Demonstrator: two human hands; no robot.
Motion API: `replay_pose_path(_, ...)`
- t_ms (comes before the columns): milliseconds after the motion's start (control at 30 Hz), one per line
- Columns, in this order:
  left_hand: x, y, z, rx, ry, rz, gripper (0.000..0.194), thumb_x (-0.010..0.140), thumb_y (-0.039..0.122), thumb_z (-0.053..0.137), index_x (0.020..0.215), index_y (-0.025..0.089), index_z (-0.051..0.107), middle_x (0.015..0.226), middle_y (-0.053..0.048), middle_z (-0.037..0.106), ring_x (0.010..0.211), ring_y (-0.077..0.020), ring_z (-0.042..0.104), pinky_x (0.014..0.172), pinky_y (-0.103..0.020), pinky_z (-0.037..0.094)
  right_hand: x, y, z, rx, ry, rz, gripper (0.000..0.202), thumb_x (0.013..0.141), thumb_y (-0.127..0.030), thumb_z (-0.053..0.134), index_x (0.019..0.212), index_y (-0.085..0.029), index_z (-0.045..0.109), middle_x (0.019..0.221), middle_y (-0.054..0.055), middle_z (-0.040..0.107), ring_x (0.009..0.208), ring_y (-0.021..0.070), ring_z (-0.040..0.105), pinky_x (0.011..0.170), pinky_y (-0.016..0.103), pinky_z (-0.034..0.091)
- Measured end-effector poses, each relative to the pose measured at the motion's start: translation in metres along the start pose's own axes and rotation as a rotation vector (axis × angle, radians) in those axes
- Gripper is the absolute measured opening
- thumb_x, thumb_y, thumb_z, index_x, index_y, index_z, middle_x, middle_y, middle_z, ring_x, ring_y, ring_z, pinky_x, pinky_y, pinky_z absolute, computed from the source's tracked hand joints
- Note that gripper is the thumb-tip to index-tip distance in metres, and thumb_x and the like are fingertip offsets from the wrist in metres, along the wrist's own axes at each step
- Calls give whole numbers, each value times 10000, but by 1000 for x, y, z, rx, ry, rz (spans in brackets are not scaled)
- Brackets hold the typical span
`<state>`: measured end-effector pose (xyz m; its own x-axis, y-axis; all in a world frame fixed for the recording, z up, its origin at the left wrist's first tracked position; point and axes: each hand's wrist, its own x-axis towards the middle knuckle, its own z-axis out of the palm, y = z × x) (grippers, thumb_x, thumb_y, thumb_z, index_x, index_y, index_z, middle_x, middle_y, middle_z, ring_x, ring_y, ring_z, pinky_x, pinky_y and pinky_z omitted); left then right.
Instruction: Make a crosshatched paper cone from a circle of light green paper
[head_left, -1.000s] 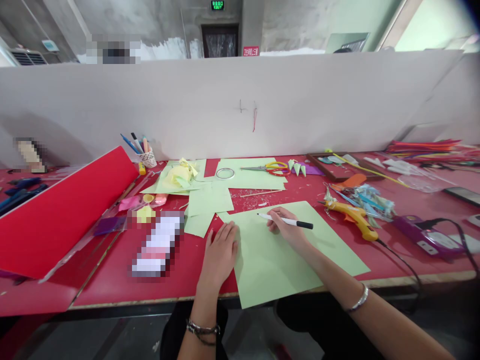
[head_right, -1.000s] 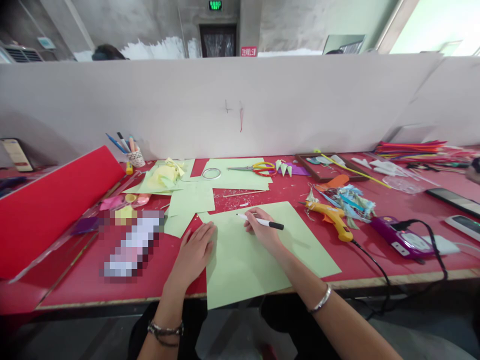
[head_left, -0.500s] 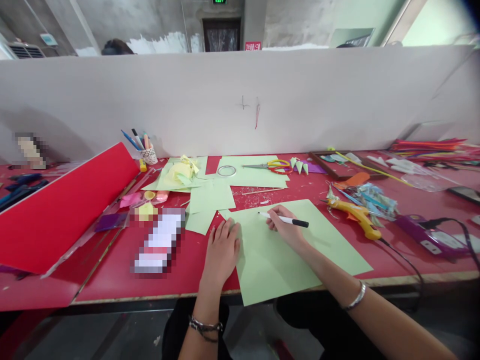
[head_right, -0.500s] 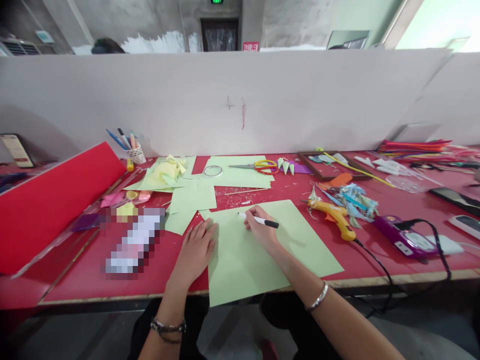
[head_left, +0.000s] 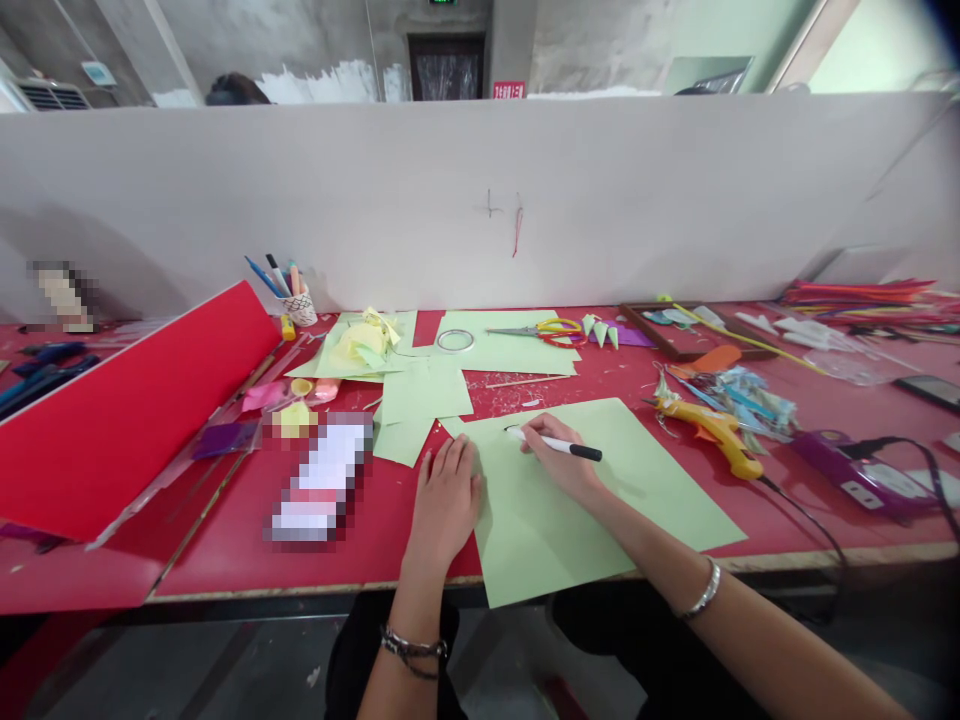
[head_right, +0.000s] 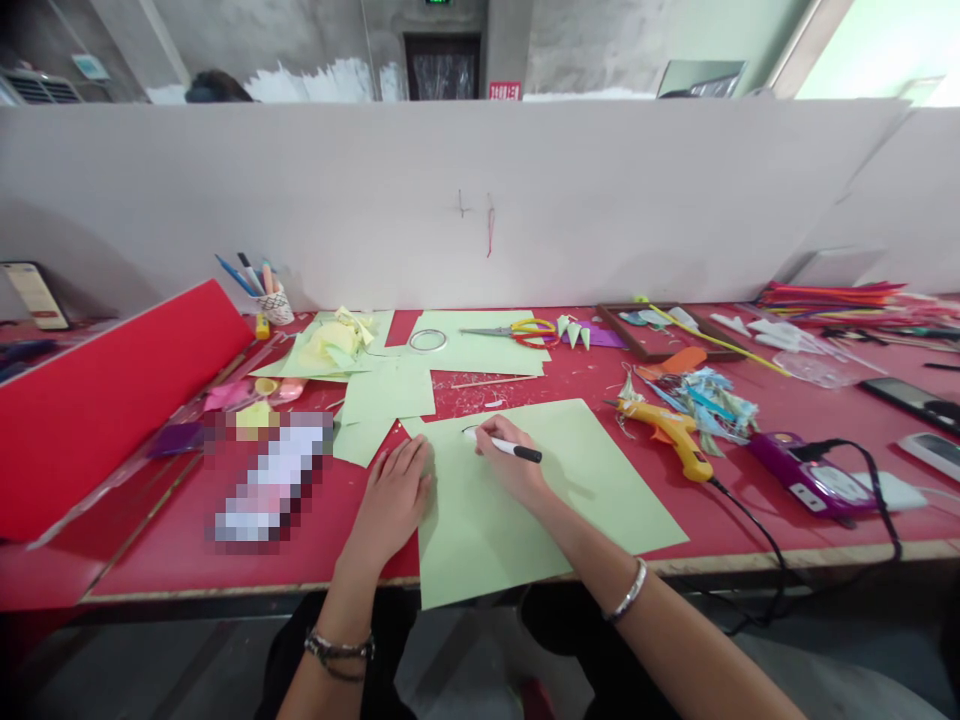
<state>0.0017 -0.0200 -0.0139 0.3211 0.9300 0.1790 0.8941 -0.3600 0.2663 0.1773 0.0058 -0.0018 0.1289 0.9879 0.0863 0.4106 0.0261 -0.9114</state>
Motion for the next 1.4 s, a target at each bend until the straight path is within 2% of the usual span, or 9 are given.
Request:
replay_pose_path(333, 0, -1, 0, 23, -5, -12, 411, 876, 197, 266, 1271, 166, 373, 1356, -55, 387, 1240, -189, 333, 1029, -406, 265, -1, 7, -2, 52, -186, -19, 148, 738, -318, 488, 682, -191, 540, 579, -18, 592, 544, 116, 518, 506, 226, 362)
replay_pose_path(500, 0, -2, 1, 48, 29, 8, 406, 876, 189, 268, 1265, 165, 380, 1349, -57, 397, 1228, -185, 350, 1018, -406, 286, -3, 2, -10, 64, -298, -11, 143, 734, -286, 506, 647, -177, 539, 565, -14, 587, 539, 109, 508, 531, 230, 374)
replay_pose_path(1000, 1, -2, -1, 62, 0, 9, 423, 870, 178, 266, 1281, 162, 361, 1365, -40, 374, 1235, -189, 337, 1024, -408, 273, -6, 6, -35, 194, -629, 34, 186, 736, -306, 555, 655, -142, 589, 600, 13, 604, 543, 107, 547, 522, 216, 410)
replay_pose_path(1400, 2, -4, 4, 97, 35, 25, 417, 871, 195, 267, 1267, 162, 392, 1341, -51, 409, 1212, -203, 368, 1013, -398, 286, 0, 11, -55, 95, -849, 44, 145, 696, -207, 541, 614, -113, 613, 511, -5, 568, 449, 72, 506, 434, 175, 372)
